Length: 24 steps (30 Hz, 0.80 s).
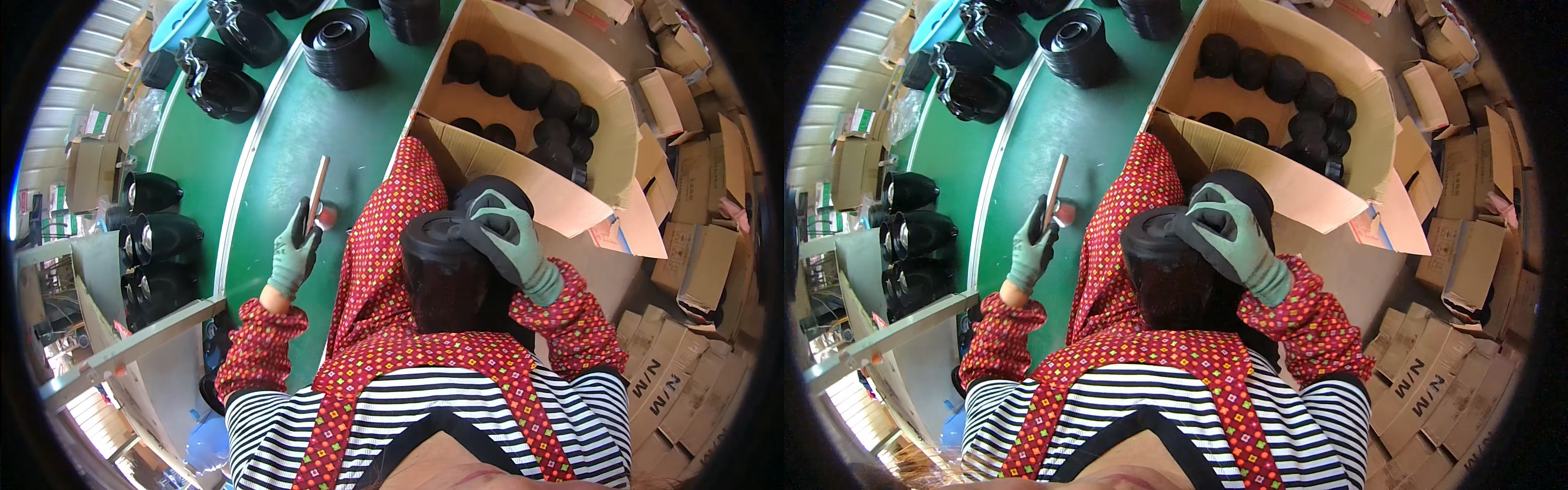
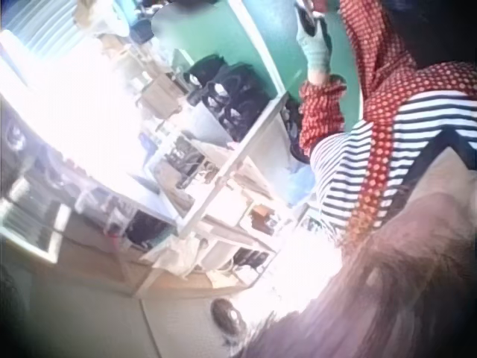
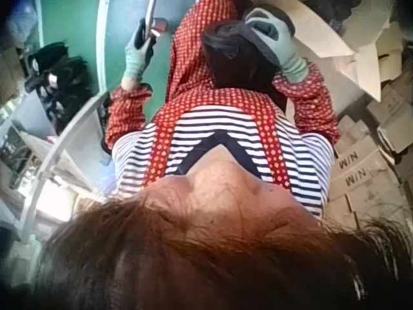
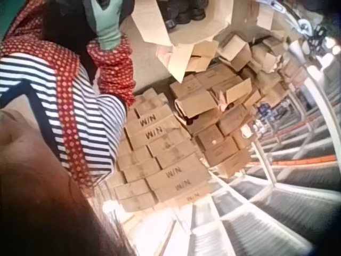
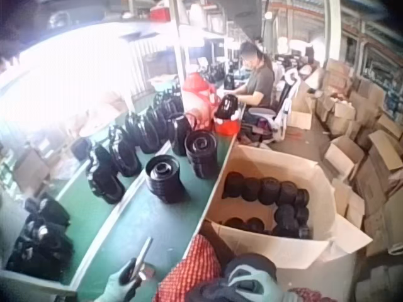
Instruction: The person assembles black kettles on a green workbench by inserting a metal rod into the base and attaching a black lid. The person handles each kettle one at a time, places the assembled units on the bench, and repeats the process.
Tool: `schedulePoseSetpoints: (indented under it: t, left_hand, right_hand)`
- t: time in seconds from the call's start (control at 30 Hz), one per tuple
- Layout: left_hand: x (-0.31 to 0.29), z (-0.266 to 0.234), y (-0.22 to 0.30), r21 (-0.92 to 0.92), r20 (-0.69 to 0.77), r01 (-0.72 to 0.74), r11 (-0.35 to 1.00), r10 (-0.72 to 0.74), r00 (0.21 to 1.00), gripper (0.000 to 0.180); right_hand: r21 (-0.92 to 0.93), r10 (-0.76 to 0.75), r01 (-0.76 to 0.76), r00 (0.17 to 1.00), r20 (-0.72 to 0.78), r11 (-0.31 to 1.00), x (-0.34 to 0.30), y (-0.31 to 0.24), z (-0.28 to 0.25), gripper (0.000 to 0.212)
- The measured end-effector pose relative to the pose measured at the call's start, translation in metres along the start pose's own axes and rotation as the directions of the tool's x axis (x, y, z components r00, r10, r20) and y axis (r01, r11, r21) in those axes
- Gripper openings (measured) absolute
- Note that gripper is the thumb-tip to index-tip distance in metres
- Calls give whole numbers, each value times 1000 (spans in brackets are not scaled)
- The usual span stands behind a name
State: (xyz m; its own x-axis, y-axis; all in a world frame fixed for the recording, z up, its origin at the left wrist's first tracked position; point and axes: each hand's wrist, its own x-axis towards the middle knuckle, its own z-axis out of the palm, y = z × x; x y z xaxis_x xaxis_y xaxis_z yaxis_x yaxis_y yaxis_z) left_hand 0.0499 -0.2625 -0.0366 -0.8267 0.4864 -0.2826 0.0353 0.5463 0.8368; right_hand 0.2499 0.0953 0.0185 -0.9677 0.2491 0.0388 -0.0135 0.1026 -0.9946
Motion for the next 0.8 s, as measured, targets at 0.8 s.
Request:
schedulePoseSetpoints:
  t: [0.8]
  left_hand:
    - [30,132,271,-133,488,-765,630,714,503,38]
  right_hand:
    - [162,-567,544,774,283,823,101,85,-13,35]
